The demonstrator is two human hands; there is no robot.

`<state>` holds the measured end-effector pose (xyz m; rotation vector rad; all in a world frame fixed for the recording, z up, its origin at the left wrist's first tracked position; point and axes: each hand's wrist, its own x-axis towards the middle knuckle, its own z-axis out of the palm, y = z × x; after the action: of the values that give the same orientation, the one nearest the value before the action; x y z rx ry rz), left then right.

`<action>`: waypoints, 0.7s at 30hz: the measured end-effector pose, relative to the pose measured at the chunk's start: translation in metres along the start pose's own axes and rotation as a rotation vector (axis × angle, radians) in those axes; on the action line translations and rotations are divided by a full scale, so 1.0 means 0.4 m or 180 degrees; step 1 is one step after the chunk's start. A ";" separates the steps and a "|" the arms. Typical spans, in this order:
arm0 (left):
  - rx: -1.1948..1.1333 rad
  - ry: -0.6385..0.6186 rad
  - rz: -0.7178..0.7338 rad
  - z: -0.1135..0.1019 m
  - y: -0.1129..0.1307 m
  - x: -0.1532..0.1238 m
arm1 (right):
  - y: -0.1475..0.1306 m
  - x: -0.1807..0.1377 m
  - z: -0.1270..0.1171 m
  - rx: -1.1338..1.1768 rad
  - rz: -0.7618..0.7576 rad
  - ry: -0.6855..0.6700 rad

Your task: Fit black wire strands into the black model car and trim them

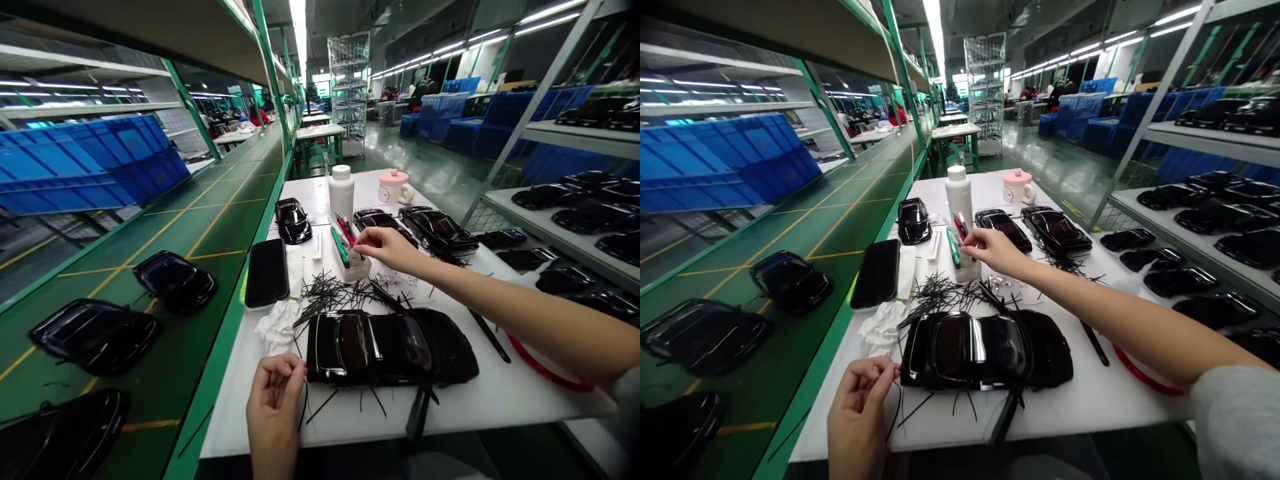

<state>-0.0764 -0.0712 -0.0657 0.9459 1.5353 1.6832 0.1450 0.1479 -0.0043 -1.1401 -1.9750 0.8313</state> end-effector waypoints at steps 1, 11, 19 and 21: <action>-0.0005 -0.0001 0.0008 0.000 -0.001 -0.002 | 0.005 0.006 0.007 0.0034 -0.0050 0.0026; 0.0039 -0.0119 0.0154 -0.001 -0.004 -0.003 | -0.007 0.008 -0.067 0.0770 -0.0274 0.1132; 0.0001 -0.0020 0.0232 0.003 -0.011 -0.001 | -0.082 -0.186 -0.097 0.1901 0.0012 0.1529; -0.0016 0.0123 0.0164 0.010 -0.004 -0.001 | -0.103 -0.259 -0.083 0.2136 0.0121 0.1666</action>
<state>-0.0729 -0.0694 -0.0673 0.9630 1.5431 1.7499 0.1918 0.0442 0.0209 -0.8692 -1.1201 0.9887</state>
